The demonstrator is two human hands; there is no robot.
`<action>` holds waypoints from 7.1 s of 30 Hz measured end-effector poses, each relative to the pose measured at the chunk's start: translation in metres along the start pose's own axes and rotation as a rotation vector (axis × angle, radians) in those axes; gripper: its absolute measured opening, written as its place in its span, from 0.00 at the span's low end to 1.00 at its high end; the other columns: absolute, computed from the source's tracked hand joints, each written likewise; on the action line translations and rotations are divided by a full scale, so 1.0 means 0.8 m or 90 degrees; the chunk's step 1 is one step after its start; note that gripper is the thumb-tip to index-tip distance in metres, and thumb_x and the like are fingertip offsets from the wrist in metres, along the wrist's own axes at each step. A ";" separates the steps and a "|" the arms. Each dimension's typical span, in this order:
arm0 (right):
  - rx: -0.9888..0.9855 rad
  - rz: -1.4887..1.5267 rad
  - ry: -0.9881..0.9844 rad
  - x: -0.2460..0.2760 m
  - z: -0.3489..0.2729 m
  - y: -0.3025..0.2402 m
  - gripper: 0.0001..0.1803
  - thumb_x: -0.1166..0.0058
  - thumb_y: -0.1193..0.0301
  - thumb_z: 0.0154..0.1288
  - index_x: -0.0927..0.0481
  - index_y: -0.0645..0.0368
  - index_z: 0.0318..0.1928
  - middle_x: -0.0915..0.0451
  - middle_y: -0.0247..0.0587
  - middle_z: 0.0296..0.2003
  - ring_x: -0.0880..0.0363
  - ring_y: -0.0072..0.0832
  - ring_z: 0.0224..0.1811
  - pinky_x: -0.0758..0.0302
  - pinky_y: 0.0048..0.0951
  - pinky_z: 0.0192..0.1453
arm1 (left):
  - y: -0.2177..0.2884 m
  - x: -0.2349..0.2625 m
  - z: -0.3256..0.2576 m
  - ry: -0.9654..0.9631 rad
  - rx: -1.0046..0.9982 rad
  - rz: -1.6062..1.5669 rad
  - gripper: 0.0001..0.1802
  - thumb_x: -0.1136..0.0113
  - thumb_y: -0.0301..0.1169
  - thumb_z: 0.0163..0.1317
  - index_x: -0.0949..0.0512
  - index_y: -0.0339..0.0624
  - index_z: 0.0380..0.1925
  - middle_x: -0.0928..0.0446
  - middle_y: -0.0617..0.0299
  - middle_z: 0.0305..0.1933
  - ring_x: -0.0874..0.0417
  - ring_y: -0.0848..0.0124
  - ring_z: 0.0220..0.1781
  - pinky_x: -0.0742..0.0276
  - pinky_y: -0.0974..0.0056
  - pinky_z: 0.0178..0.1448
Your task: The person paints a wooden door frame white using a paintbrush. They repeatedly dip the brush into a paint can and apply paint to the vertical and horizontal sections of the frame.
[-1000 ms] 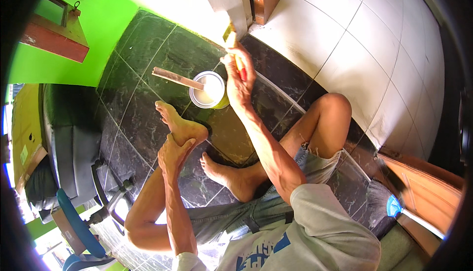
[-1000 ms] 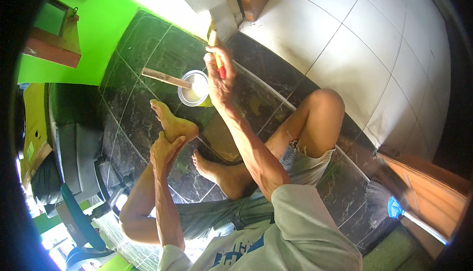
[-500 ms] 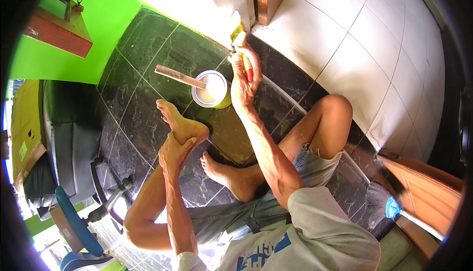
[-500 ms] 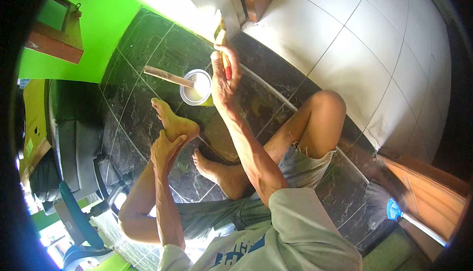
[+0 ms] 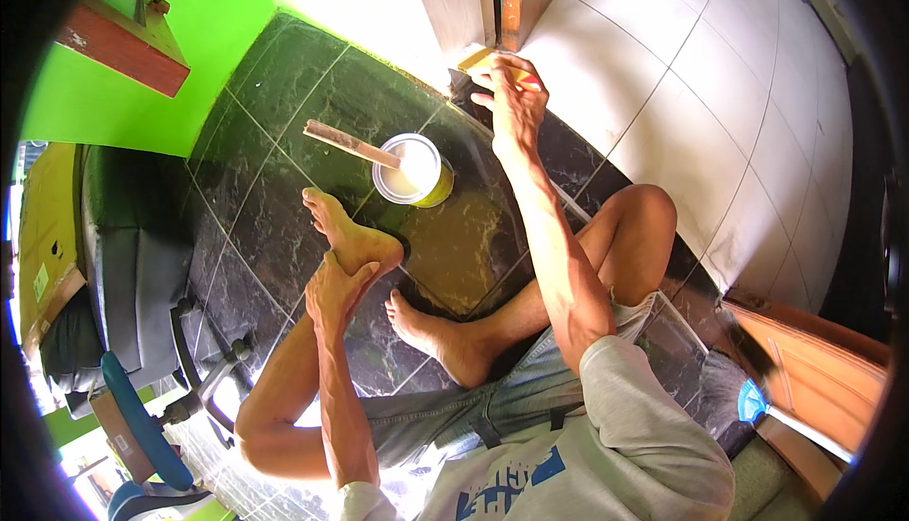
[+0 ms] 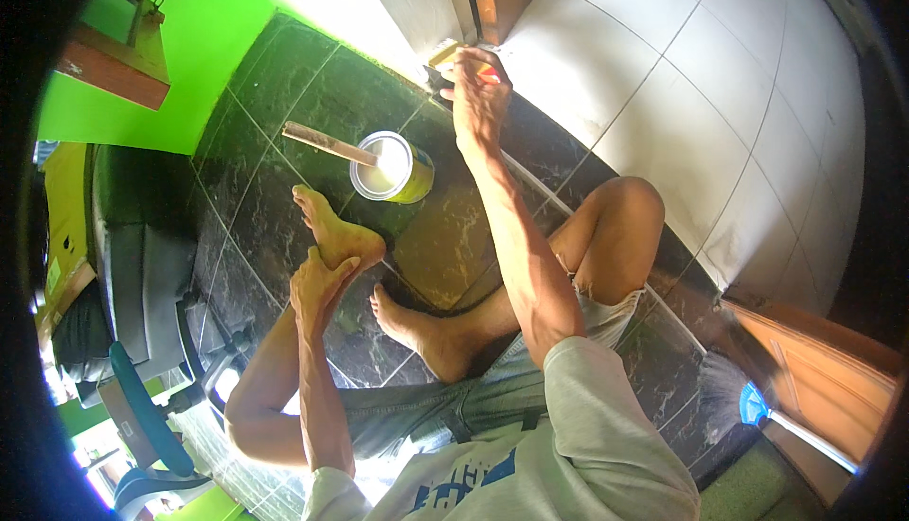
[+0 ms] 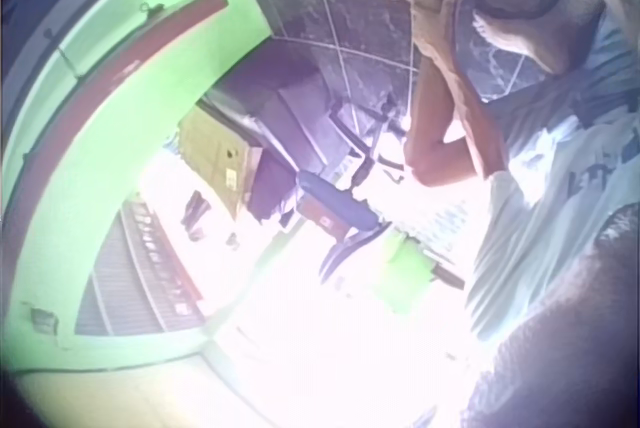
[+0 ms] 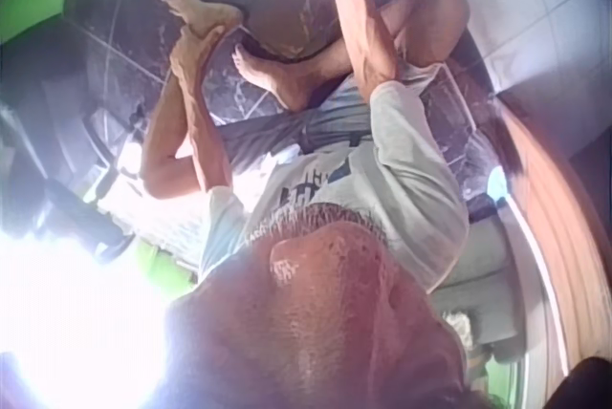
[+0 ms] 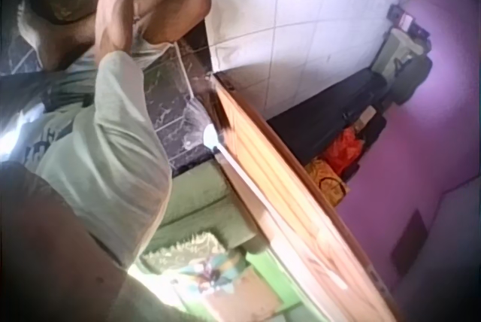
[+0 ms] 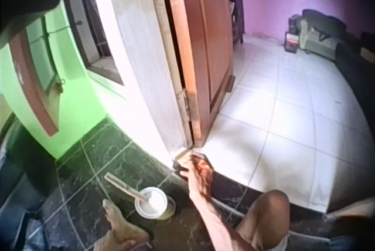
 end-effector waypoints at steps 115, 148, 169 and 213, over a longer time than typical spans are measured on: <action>0.042 -0.047 0.011 0.033 0.041 0.017 0.14 0.38 0.67 0.73 0.18 0.67 0.49 0.12 0.47 0.36 0.11 0.28 0.34 0.14 0.25 0.37 | -0.007 -0.007 0.003 0.028 0.000 0.026 0.40 0.31 0.62 0.53 0.23 0.32 0.45 0.15 0.38 0.43 0.14 0.43 0.49 0.21 0.47 0.53; -0.074 0.252 0.011 0.071 0.054 0.062 0.14 0.41 0.71 0.72 0.22 0.58 0.55 0.17 0.49 0.51 0.14 0.48 0.53 0.13 0.50 0.55 | -0.009 -0.018 0.011 0.046 -0.041 0.017 0.43 0.32 0.65 0.51 0.23 0.30 0.45 0.15 0.38 0.41 0.14 0.43 0.48 0.20 0.47 0.51; 0.175 -0.015 -0.114 0.049 0.003 0.029 0.11 0.41 0.72 0.75 0.17 0.60 0.54 0.17 0.36 0.53 0.21 0.24 0.54 0.22 0.28 0.59 | -0.021 -0.020 0.008 0.061 -0.057 0.038 0.43 0.31 0.64 0.52 0.24 0.29 0.43 0.16 0.37 0.38 0.13 0.43 0.45 0.20 0.47 0.48; -0.026 0.291 -0.166 0.037 0.059 -0.020 0.22 0.38 0.64 0.73 0.26 0.46 0.64 0.22 0.44 0.63 0.23 0.48 0.66 0.23 0.54 0.66 | -0.032 -0.033 0.010 0.129 -0.095 -0.014 0.38 0.26 0.59 0.49 0.22 0.31 0.40 0.15 0.41 0.36 0.13 0.46 0.42 0.19 0.48 0.47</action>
Point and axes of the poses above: each hand's wrist, its own z-axis towards the middle knuckle, its own x-axis out of the back of the hand, y = z × x, the point moved 1 cm from there along z, towards the middle knuckle
